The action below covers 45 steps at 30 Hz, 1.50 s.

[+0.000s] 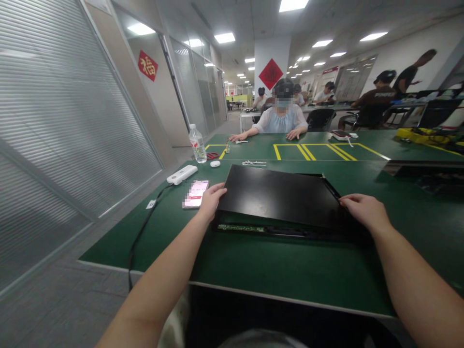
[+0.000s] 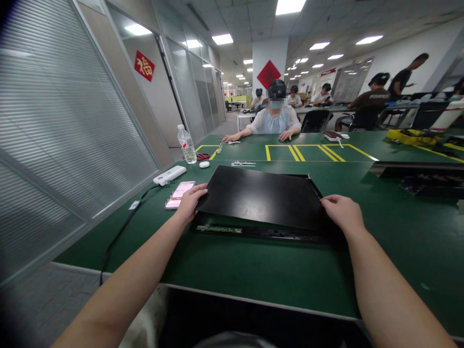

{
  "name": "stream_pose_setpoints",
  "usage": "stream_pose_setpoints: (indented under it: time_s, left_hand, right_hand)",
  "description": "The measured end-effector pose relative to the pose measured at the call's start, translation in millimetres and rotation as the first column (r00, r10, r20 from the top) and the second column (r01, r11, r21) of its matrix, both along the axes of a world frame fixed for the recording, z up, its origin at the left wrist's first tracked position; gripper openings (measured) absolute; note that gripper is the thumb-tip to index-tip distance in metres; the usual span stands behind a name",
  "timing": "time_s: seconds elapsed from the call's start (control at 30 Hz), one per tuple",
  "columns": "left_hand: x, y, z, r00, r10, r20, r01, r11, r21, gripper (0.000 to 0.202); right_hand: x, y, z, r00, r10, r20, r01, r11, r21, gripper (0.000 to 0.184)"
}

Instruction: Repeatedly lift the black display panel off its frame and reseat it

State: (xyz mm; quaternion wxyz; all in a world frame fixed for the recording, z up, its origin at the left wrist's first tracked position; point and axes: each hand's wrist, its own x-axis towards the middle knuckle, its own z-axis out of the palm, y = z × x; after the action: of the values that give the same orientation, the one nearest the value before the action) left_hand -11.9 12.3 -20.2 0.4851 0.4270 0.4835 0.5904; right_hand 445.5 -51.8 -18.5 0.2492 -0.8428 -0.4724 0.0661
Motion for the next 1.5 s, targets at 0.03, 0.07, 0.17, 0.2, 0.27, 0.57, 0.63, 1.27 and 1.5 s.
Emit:
stream_pose_setpoints:
  time_s: [0.03, 0.07, 0.17, 0.2, 0.27, 0.57, 0.63, 1.27, 1.5]
  left_hand:
    - [-1, 1, -0.4, 1.000, -0.001, 0.009, 0.001, 1.000, -0.004, 0.039]
    - [-2, 2, -0.8, 1.000, -0.007, 0.022, 0.007, 1.000, -0.011, 0.039]
    - [-6, 4, -1.9, 0.998, -0.032, 0.051, 0.034, 0.999, -0.042, 0.039]
    - [-6, 5, -2.3, 0.998, -0.038, 0.053, 0.041, 0.998, -0.054, 0.040]
    - [-7, 5, -3.1, 0.998, -0.046, 0.041, 0.050, 0.996, -0.080, 0.041]
    - [-8, 4, -9.2, 0.944, -0.005, -0.330, 0.018, 0.999, 0.038, 0.019]
    - [-9, 6, -11.8, 0.891, 0.024, -0.454, 0.014, 0.997, 0.080, 0.012]
    - [-16, 14, -19.4, 0.438, 0.000, -0.899, 0.144, 0.987, 0.070, 0.021]
    - [-14, 10, -14.7, 0.390, -0.027, -0.920, 0.143, 0.989, 0.032, 0.025]
  right_hand:
    - [0, 0, -0.2, 1.000, 0.000, 0.003, 0.000, 1.000, 0.001, 0.029]
    - [0, 0, -0.2, 1.000, 0.002, 0.006, -0.002, 1.000, 0.002, 0.029]
    - [-1, 0, 0.7, 1.000, 0.006, 0.012, -0.006, 1.000, 0.004, 0.030]
    - [-2, -1, 1.4, 1.000, 0.006, 0.010, -0.006, 1.000, 0.002, 0.030]
    - [-3, -1, 2.8, 1.000, 0.007, 0.006, -0.007, 1.000, -0.002, 0.031]
    - [2, 0, -1.3, 1.000, -0.002, 0.028, 0.002, 1.000, -0.007, 0.034]
    - [4, 2, -4.3, 1.000, -0.009, 0.028, 0.009, 1.000, 0.007, 0.034]
    - [8, 5, -4.3, 0.995, -0.050, -0.086, 0.053, 0.998, 0.040, 0.026]
    - [17, 8, -14.9, 0.998, 0.002, -0.056, 0.004, 0.994, 0.108, 0.027]
